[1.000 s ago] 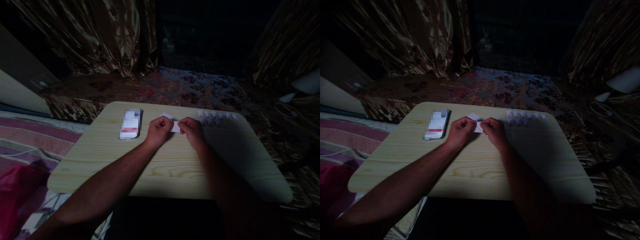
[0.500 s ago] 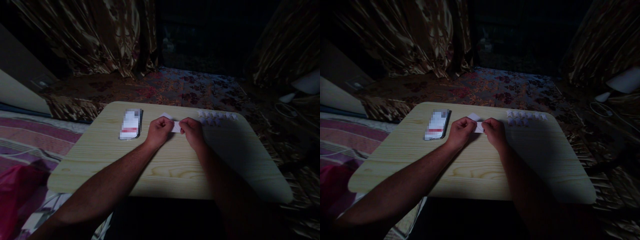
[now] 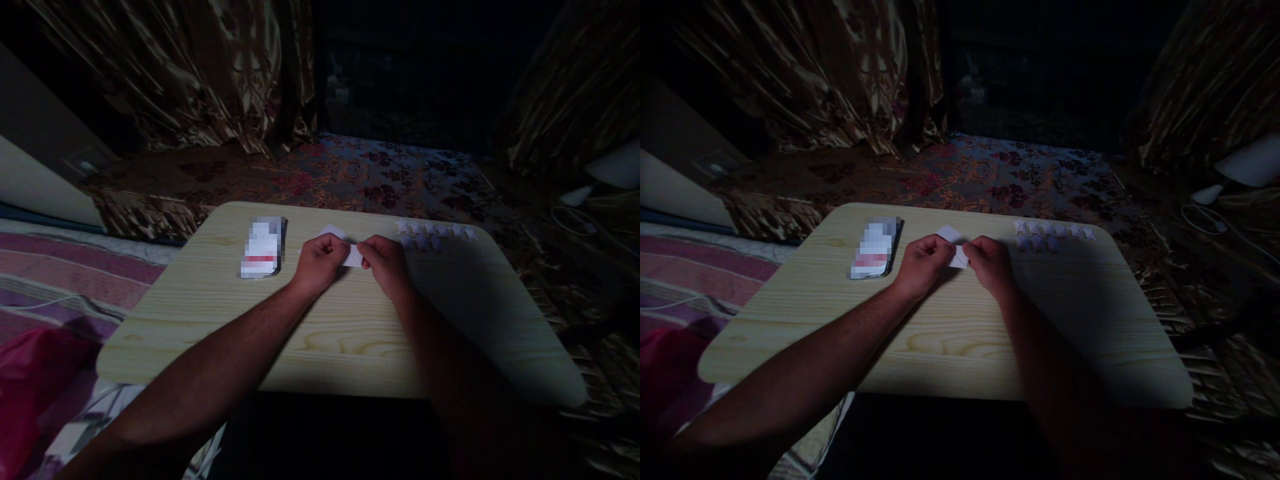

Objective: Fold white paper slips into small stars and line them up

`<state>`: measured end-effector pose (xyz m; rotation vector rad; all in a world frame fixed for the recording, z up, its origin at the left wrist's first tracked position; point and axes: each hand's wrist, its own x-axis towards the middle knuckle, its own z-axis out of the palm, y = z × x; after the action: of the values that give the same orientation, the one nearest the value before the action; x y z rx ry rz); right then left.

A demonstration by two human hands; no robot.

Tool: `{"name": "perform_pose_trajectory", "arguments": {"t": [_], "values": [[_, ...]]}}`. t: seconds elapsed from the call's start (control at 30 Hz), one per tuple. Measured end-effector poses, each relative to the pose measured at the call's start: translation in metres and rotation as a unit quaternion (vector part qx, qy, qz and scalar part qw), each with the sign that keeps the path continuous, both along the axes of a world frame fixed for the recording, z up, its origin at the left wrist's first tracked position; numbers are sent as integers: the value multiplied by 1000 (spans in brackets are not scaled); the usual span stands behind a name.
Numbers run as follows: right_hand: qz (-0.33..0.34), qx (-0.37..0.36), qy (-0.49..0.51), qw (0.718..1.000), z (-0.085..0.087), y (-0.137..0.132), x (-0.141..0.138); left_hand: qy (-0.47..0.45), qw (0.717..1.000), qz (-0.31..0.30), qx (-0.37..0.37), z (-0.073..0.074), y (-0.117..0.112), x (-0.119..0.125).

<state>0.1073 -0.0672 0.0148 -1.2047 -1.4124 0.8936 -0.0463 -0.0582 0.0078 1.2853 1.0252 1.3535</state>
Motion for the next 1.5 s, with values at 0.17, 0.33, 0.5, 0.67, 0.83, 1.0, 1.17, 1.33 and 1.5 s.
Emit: {"name": "perform_pose_trajectory", "arguments": {"t": [0.17,0.33,0.5,0.67,0.83,1.0,1.17,1.33,1.5], "values": [[6,5,0,1000,-2,1,1,-4,1000,-1,-18,-1,0,0],[27,-27,8,999,-6,2,1,2,1000,13,-23,3,1,-1],[52,-39,-14,998,-9,4,1,-3,999,26,-32,6,1,-1],[42,-37,-19,998,-8,4,0,-2,999,27,-28,5,2,-1],[43,-38,-17,998,-9,4,-1,7,999,37,-16,2,3,-2],[67,-51,-10,996,-11,5,0,5,999,39,-24,3,4,-2],[74,-61,-23,995,-9,4,0,6,999,43,-25,4,4,-3],[66,-64,-37,995,-8,3,-1,4,998,51,-25,2,4,-3],[90,-79,-21,993,-11,5,-1,9,998,56,-22,3,4,-3]]}}
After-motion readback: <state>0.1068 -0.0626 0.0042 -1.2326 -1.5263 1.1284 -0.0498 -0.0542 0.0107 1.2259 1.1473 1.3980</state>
